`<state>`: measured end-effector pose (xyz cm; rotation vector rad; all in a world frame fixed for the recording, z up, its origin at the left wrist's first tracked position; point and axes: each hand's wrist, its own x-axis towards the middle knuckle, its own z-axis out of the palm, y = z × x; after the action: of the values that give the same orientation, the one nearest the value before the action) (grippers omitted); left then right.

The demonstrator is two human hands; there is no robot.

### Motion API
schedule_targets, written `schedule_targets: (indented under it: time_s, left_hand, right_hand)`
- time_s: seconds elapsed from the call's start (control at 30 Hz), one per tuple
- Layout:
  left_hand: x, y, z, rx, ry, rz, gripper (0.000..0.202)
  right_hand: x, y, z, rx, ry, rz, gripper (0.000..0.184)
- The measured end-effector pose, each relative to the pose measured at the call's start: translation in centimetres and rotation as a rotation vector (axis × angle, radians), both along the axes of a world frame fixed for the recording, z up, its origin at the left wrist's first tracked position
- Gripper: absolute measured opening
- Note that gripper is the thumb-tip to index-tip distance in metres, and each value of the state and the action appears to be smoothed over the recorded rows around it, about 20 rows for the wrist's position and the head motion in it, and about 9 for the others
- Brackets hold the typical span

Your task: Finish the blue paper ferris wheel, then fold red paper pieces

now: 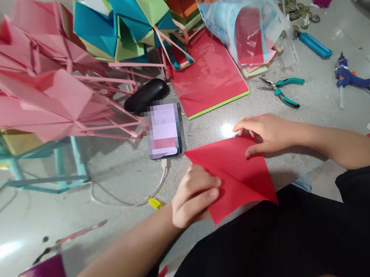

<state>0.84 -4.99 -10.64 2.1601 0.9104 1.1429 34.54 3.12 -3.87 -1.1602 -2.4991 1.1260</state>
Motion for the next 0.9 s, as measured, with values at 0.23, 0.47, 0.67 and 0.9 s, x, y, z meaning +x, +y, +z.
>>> schedule_targets:
  time_s: [0.23,0.47,0.67,0.9]
  left_hand:
    - [-2.2,-1.0,-0.6,0.092,0.157,-0.132,0.025]
    - [1.7,0.7,1.5,0.296,0.017,-0.211,0.02]
    - [3.2,2.5,1.6,0.122,0.008,-0.051,0.021]
    - [2.7,1.7,0.2,0.003,0.036,0.12,0.029]
  right_hand:
    - [-0.2,0.1,0.5,-0.264,0.083,-0.127,0.065]
    - [0.7,0.8,1.4,-0.39,0.172,-0.012,0.016]
    - [2.4,2.2,1.2,-0.277,0.245,-0.103,0.02]
    - [4.3,4.2,1.5,-0.054,0.323,-0.417,0.028]
